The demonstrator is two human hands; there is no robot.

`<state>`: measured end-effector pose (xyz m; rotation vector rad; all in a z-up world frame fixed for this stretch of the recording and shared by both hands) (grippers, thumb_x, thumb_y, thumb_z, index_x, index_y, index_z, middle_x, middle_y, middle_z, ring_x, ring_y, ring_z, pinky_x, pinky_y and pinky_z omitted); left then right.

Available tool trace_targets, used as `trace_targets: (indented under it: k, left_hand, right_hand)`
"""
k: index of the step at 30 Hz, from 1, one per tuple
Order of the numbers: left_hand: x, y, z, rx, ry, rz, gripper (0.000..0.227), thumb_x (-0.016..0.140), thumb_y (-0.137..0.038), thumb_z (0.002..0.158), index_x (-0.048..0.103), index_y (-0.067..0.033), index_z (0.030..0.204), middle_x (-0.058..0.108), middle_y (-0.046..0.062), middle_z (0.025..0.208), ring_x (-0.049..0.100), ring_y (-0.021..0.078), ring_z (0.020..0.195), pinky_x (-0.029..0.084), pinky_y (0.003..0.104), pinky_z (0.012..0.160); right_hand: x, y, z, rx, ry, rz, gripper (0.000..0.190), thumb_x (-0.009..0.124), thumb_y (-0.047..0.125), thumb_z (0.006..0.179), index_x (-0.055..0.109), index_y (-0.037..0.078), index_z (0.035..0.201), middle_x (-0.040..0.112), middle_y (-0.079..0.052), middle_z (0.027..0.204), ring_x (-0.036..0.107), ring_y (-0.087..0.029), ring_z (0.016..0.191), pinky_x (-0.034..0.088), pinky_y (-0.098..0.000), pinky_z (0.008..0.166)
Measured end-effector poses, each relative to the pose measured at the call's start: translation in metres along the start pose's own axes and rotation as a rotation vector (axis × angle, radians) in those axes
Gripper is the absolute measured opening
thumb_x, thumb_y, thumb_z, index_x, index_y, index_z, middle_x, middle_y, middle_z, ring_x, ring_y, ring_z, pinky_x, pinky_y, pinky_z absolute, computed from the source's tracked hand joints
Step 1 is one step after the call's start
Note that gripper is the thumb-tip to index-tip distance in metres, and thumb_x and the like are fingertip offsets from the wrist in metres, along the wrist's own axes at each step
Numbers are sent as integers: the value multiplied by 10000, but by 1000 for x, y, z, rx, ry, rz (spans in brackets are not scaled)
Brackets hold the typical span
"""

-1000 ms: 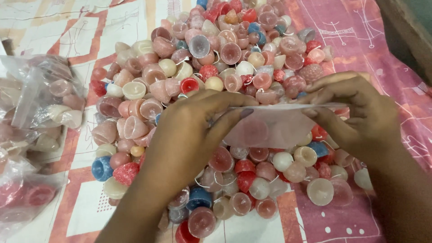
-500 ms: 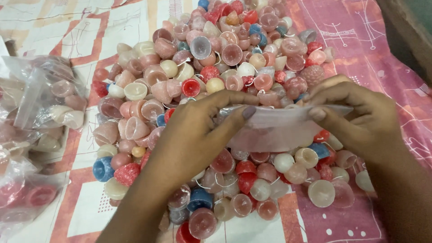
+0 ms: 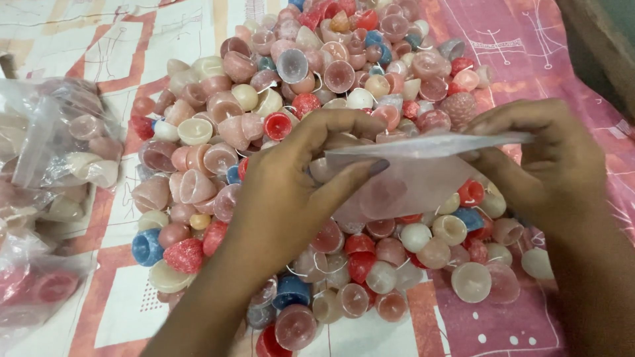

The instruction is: The person sorts through a pile of small round colorful candles and places them into clear plastic bags by hand.

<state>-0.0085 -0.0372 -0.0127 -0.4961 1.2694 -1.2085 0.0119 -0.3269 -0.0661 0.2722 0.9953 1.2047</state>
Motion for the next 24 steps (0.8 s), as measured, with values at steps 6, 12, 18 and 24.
trace_targets:
  k: [6,12,18,24]
  left_hand:
    - [7,9,3,-44,-37,-248,526,753,-49,924,533,-116,1397,701,46,1086,741,109,1037,627,263,873]
    - [9,11,5,-83,-24,-492,549,730,-74,930,475,-76,1416,724,48,1130,709,66,1029,592,233,879]
    - [5,13,3,-155,-27,-186,344,763,-204,952,681,-72,1260,766,75,1099,715,99,942,583,251,800]
    - [8,9,0,247,-145,374,328,802,-342,905,742,-128,1147,738,74,1116,701,199,992,555,385,820]
  right_hand:
    - [9,-5,2,90,-85,164,397,691,-12,975,442,54,1278,621,-93,1204,681,-130,1072,626,-285,896]
    - [14,0,2,131,-157,268,312,715,40,1022,511,63,1256,635,-80,1184,682,-127,1111,627,-293,997]
    - [11,17,7,195,-124,91,158,721,78,950,647,12,1073,661,-82,1151,677,-149,1080,613,-304,968]
    - [1,8,1,54,-59,-48,162,742,105,974,666,6,1077,669,-110,1110,677,-152,1079,586,-281,966]
Point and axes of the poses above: each hand's wrist, its own z-axis towards the middle knuckle, its own x-axis out of the palm, y = z × x, the point moved 1 cm from there along z, towards the middle knuckle
